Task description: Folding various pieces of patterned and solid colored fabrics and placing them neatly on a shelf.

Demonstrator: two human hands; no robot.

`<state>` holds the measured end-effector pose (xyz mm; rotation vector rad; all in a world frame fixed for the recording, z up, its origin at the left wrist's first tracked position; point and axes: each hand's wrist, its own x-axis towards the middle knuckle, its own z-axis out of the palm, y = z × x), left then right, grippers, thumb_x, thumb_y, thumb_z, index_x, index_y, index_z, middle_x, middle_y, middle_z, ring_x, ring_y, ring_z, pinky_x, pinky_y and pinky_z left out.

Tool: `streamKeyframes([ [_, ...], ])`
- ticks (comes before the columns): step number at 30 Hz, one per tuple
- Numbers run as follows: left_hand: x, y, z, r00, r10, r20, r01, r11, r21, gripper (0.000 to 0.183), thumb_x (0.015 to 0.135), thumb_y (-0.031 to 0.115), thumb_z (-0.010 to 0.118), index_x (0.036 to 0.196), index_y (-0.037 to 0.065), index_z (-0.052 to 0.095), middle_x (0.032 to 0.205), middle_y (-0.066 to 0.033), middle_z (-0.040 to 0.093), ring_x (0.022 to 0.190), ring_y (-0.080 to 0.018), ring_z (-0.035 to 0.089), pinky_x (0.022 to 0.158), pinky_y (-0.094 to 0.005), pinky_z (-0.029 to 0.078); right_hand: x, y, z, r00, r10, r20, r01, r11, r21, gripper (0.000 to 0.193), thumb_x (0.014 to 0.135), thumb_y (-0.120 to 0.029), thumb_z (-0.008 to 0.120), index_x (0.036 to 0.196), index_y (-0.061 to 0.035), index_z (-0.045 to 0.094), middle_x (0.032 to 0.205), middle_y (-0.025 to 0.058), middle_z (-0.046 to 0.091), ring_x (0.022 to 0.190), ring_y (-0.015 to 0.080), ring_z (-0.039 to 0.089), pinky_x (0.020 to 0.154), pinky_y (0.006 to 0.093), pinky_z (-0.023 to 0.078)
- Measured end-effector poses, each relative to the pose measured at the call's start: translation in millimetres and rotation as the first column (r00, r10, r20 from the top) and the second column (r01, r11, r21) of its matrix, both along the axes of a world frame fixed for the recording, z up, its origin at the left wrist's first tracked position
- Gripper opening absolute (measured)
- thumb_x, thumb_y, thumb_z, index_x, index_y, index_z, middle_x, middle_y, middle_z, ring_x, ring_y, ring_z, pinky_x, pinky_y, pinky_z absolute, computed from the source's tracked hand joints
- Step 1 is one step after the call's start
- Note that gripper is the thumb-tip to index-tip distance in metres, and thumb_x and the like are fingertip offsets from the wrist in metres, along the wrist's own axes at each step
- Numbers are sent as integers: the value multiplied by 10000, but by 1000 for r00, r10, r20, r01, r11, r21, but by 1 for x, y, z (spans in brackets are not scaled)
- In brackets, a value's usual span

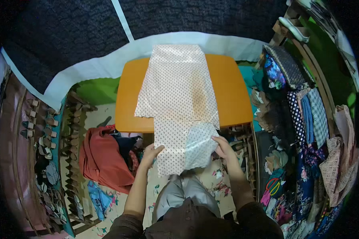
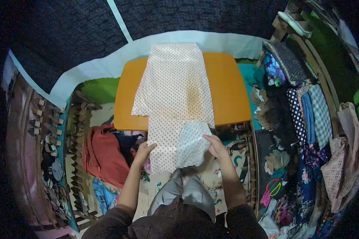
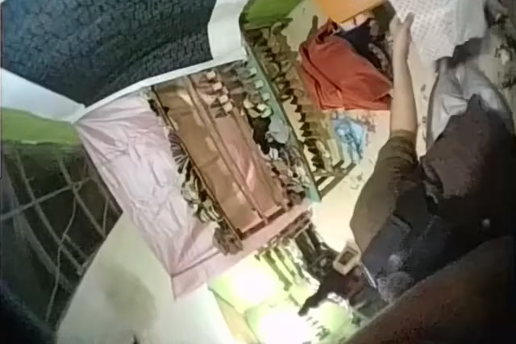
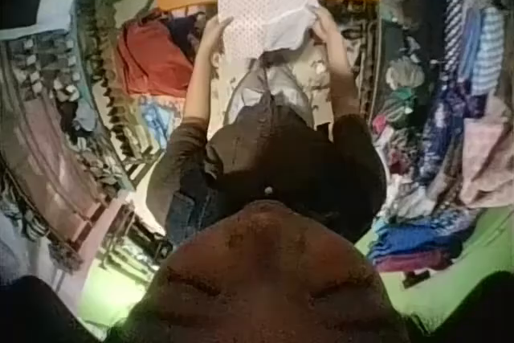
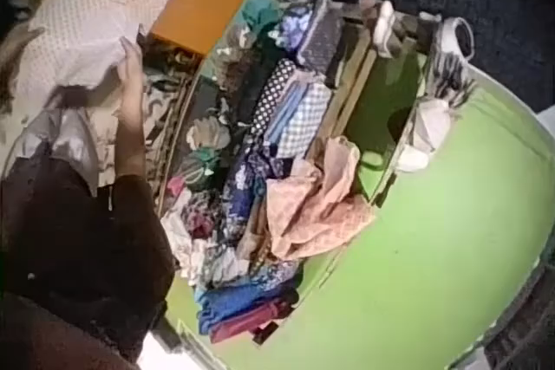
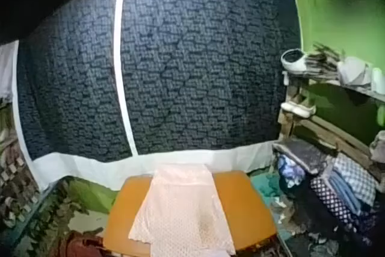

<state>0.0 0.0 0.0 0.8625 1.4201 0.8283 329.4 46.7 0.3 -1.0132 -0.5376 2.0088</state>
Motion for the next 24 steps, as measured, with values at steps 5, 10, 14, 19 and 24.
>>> streamKeyframes([
  [5, 15, 39, 76, 864, 175, 471, -171, 984, -51, 269, 862, 147, 536, 1062, -33, 544, 993, -103, 613, 843, -178, 601, 728, -306, 491, -2, 42, 55, 997, 42, -62, -43, 999, -21, 338, 861, -133, 519, 1123, 77, 479, 1086, 160, 569, 981, 243, 574, 857, 361, 459],
  [10, 2, 132, 75, 774, 293, 561, -208, 955, -212, 317, 903, 191, 458, 1119, -41, 473, 1041, -154, 591, 962, -239, 589, 854, -346, 487, -15, 130, 75, 996, -83, 34, 87, 988, -125, 327, 829, -130, 543, 1105, 33, 474, 1041, 159, 575, 899, 259, 592, 739, 372, 503],
  [14, 13, 206, 83, 623, 260, 738, -256, 959, -122, 347, 924, 227, 408, 1134, -46, 450, 1052, -149, 586, 979, -223, 581, 884, -340, 472, -3, 203, 43, 933, -355, -51, 352, 934, -63, 331, 852, -155, 524, 1148, -24, 454, 1119, 122, 524, 961, 233, 513, 727, 364, 474],
  [19, 3, 254, 81, 496, 452, 742, -491, 850, -190, 420, 928, 289, 384, 1285, 81, 308, 1319, -119, 399, 1158, -230, 460, 980, -454, 376, -32, 252, 45, 864, -217, -455, 264, 964, 42, 387, 901, -191, 460, 1260, -71, 376, 1258, 134, 448, 1137, 272, 436, 931, 369, 362],
  [24, 8, 267, 57, 750, 262, 607, -381, 921, 74, 527, 934, 311, 370, 1377, 103, 175, 1340, -133, 372, 1210, -256, 395, 994, -400, 356, -48, 269, 24, 949, -306, -75, 314, 908, 278, 580, 923, -198, 419, 1387, -29, 116, 1382, 174, 292, 1254, 263, 333, 1037, 349, 271],
])
